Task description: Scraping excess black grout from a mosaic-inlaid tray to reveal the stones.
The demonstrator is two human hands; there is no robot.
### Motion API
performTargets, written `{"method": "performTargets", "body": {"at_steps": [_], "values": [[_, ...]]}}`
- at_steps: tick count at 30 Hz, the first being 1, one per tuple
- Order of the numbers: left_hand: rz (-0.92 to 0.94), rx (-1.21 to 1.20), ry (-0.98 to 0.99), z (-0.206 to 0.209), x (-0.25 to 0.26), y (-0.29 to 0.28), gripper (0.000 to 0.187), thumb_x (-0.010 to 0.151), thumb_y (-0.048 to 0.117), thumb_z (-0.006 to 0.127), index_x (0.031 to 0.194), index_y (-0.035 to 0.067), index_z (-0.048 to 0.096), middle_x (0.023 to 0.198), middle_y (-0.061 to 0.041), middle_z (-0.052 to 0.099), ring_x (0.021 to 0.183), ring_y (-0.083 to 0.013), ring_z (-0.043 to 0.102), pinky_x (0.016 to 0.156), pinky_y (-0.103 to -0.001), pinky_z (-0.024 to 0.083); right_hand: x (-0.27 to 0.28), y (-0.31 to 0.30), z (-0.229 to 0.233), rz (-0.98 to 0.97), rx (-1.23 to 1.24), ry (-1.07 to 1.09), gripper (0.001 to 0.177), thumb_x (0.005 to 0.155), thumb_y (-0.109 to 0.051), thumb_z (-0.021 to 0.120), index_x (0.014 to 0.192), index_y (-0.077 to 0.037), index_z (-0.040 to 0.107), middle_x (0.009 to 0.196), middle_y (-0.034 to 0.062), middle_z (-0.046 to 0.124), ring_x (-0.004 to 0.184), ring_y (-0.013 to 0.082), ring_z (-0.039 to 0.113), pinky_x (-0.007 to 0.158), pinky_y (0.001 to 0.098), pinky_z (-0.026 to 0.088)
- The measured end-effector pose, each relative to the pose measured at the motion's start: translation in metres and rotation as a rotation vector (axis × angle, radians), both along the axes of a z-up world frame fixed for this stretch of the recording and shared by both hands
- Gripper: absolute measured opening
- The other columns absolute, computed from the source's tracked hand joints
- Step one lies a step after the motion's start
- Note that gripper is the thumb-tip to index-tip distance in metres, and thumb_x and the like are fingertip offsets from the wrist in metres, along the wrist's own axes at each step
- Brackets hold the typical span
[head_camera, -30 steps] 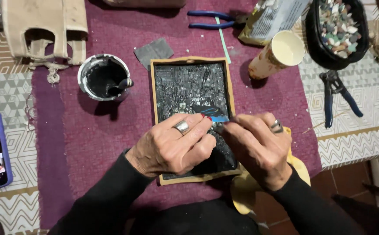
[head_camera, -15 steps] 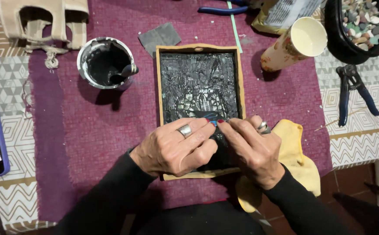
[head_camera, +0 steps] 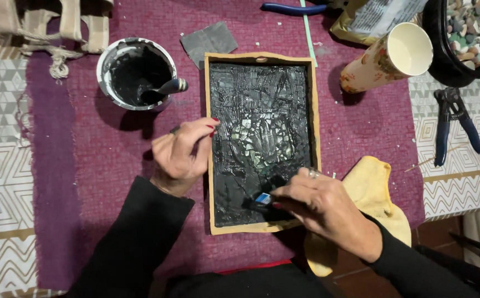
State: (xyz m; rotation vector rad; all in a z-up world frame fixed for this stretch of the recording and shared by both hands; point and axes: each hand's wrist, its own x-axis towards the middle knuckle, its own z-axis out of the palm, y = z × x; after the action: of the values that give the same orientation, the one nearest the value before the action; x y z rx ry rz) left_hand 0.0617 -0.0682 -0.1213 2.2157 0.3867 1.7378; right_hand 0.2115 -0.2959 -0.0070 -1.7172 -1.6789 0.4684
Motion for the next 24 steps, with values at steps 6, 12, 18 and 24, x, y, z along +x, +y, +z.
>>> {"method": "performTargets", "body": {"at_steps": [6,12,18,24], "values": [[-0.079,-0.193,0.27,0.038,-0.012,0.005,0.016,0.096,-0.007,0.066,0.102,0.008,0.067,0.096,-0.006,0.076,0.081,-0.0288,0.075,0.07,-0.037,0.06,0.003,0.021,-0.009,0.105,-0.186,0.099,0.01,0.083,-0.008,0.075,0.091,-0.007,0.079,0.073,0.0103,0.072,0.066,0.0334,0.067,0.059,0.0422,0.055],[-0.029,-0.139,0.299,0.025,-0.014,0.006,0.02,0.099,-0.013,0.06,0.105,0.006,0.064,0.099,-0.008,0.072,0.085,-0.0286,0.074,0.075,-0.036,0.059,0.012,0.043,-0.016,0.119,-0.326,0.012,0.01,0.076,-0.001,0.075,0.082,-0.007,0.079,0.068,0.011,0.073,0.065,0.0338,0.07,0.062,0.0451,0.055],[0.197,-0.167,0.502,-0.003,-0.019,0.01,0.024,0.1,-0.005,0.061,0.117,0.012,0.065,0.093,-0.007,0.071,0.088,-0.0311,0.074,0.07,-0.042,0.06,0.024,0.073,-0.017,0.082,-0.399,-0.084,0.009,0.077,-0.006,0.08,0.083,-0.012,0.081,0.072,0.0082,0.076,0.071,0.0324,0.073,0.069,0.044,0.057],[0.185,-0.094,0.658,0.011,-0.017,0.008,0.034,0.09,-0.009,0.065,0.117,0.012,0.065,0.103,-0.005,0.072,0.107,-0.0279,0.071,0.084,-0.039,0.06,0.035,0.08,-0.011,0.024,-0.33,-0.129,0.009,0.078,-0.011,0.081,0.087,-0.012,0.08,0.075,0.0096,0.074,0.077,0.036,0.071,0.07,0.0473,0.057]]}}
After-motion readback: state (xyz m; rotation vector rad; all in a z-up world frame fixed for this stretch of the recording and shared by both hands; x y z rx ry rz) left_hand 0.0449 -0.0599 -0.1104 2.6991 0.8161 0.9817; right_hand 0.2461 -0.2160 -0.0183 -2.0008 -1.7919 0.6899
